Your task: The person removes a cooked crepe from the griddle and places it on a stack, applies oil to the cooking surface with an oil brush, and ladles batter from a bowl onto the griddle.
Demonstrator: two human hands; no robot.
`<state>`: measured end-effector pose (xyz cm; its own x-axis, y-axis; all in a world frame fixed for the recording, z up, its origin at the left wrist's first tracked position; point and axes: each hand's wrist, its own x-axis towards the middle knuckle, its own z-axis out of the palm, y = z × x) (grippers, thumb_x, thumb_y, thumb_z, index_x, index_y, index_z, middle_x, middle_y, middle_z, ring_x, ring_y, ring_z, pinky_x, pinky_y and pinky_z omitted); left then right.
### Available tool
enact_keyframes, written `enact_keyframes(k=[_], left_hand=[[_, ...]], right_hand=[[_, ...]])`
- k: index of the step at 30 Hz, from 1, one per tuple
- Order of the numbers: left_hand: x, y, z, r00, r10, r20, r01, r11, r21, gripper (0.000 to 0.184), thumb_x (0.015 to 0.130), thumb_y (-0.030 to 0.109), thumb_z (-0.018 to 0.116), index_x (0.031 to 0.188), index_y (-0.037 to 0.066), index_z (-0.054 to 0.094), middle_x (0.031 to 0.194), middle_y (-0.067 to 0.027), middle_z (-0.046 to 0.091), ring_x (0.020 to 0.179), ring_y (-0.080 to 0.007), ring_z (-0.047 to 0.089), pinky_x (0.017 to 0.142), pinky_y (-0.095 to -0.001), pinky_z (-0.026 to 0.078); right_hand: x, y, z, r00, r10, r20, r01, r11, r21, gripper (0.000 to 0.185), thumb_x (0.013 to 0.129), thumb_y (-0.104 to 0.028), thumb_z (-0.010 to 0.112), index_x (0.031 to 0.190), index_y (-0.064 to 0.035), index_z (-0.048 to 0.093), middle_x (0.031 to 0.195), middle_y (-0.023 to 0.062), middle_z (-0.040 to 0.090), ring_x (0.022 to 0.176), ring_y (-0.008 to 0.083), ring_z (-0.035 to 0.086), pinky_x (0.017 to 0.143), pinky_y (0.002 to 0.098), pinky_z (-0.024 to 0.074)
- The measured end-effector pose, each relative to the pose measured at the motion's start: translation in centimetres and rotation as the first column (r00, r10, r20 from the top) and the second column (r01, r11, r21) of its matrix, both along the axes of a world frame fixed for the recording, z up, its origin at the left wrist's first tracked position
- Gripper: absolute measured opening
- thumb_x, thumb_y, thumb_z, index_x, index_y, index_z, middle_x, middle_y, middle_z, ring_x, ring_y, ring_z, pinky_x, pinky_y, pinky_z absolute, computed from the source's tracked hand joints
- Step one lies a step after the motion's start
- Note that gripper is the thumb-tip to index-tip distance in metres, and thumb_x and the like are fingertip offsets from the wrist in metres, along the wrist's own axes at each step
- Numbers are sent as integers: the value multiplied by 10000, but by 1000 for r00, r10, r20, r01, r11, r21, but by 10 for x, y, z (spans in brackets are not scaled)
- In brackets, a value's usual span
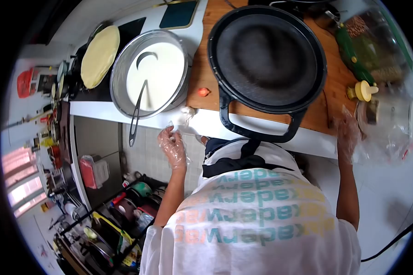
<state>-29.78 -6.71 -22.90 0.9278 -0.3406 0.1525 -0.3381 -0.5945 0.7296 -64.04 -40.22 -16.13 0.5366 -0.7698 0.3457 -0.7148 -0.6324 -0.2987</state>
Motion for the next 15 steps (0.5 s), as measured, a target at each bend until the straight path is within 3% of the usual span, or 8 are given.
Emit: enact_keyframes(k=[4, 5, 8, 9, 12, 13, 15], left_hand=[[6, -3, -8, 996, -93, -6, 93, 990, 101, 356, 750, 10, 597, 1097, 33, 522, 1086, -175, 473, 938, -257, 524, 606, -304, 503], [7, -9, -6, 994, -99, -37, 103, 988, 115, 427, 727, 55, 635, 1139, 70, 522, 1133, -183, 467, 1020, -291, 497, 669, -340, 505], [18, -16, -42, 947, -278, 163, 235, 942, 241, 462, 706, 99, 663, 1148, 103, 526, 1140, -178, 472, 1035, -323, 489, 747, -386, 484], [21, -19, -50, 932, -267, 246, 205, 946, 249, 381, 704, 118, 665, 1071, 96, 566, 1043, -177, 531, 947, -347, 529, 770, -413, 459], [37, -25, -57, 941, -300, 156, 250, 928, 275, 238, 718, 92, 644, 950, 69, 598, 908, -173, 570, 828, -344, 558, 716, -417, 460], [40, -24, -62, 922, -315, 225, 278, 944, 179, 117, 730, 69, 624, 837, 34, 592, 817, -164, 577, 741, -343, 551, 680, -405, 452], [31, -21, -47, 967, -250, 49, 248, 968, 35, 96, 747, 65, 615, 830, 24, 585, 815, -146, 576, 723, -314, 551, 660, -376, 452]], right_hand=[[20, 12, 27, 991, 35, 129, -50, 992, 117, 214, 853, -87, 519, 1052, -20, 561, 976, 143, 576, 889, 276, 562, 782, 353, 447], [27, 13, 34, 985, 57, 164, -79, 988, 132, 200, 857, -79, 512, 1041, -21, 564, 966, 139, 575, 884, 274, 561, 780, 350, 447], [45, 19, 52, 976, 172, 137, -170, 985, -22, 189, 833, -47, 535, 1018, -32, 571, 952, 138, 575, 888, 272, 562, 774, 342, 448], [50, 22, 59, 971, 199, 134, -196, 980, -37, 194, 821, -38, 544, 1013, -34, 572, 950, 138, 577, 887, 273, 563, 775, 342, 449], [66, 36, 78, 954, 283, 98, -276, 958, -83, 213, 783, -11, 567, 994, -39, 576, 943, 135, 582, 881, 279, 567, 775, 345, 451], [70, 41, 82, 946, 315, 75, -307, 947, -99, 219, 770, -2, 571, 986, -41, 578, 939, 133, 584, 878, 281, 568, 773, 348, 453], [84, 54, 90, 918, 393, 46, -382, 911, -157, 227, 742, 11, 569, 961, -47, 586, 920, 123, 594, 864, 287, 573, 761, 365, 460]])
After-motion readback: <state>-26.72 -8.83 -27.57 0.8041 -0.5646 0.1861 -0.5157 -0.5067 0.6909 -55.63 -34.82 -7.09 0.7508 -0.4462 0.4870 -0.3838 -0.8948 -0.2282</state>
